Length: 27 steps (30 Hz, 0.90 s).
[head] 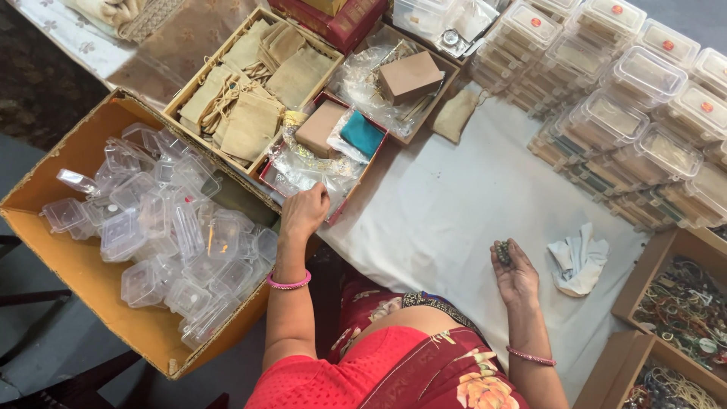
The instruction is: The person is sorting, inspecting, and placing pieces of jewelry into small plastic boxes and bags at a workspace.
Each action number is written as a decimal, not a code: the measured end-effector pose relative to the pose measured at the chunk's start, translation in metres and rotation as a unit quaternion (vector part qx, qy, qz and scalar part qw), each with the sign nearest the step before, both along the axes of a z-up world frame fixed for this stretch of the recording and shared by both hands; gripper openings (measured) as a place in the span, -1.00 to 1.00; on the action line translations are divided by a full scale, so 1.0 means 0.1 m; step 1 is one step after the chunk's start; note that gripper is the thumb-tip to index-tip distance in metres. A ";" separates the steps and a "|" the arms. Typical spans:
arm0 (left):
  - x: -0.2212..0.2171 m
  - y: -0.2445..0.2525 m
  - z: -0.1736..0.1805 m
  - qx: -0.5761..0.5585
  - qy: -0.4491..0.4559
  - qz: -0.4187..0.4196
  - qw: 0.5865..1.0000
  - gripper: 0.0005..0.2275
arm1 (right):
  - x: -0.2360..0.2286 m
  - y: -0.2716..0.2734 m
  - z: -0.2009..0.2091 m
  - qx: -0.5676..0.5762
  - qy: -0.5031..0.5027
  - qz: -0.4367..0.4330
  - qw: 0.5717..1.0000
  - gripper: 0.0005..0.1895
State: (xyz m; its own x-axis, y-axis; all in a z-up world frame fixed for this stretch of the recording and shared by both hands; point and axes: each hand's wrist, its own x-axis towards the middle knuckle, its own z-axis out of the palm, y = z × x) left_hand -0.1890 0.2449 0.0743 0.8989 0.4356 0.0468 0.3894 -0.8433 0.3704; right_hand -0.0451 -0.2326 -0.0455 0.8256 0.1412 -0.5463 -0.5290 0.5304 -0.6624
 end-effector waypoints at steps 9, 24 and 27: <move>0.34 -0.52 0.07 -0.209 -0.080 0.001 0.975 -0.81 | 0.01 0.12 -0.09 -0.007 -0.011 0.001 1.000 -0.59; 1.40 -2.52 -0.61 -0.336 -0.136 -0.230 0.903 -0.82 | -0.15 0.45 0.23 0.052 -0.062 0.082 0.993 -0.70; 1.39 -2.65 -0.46 -0.275 -0.083 -0.258 0.922 -0.88 | -0.15 0.41 0.29 0.039 -0.066 0.051 0.996 -0.69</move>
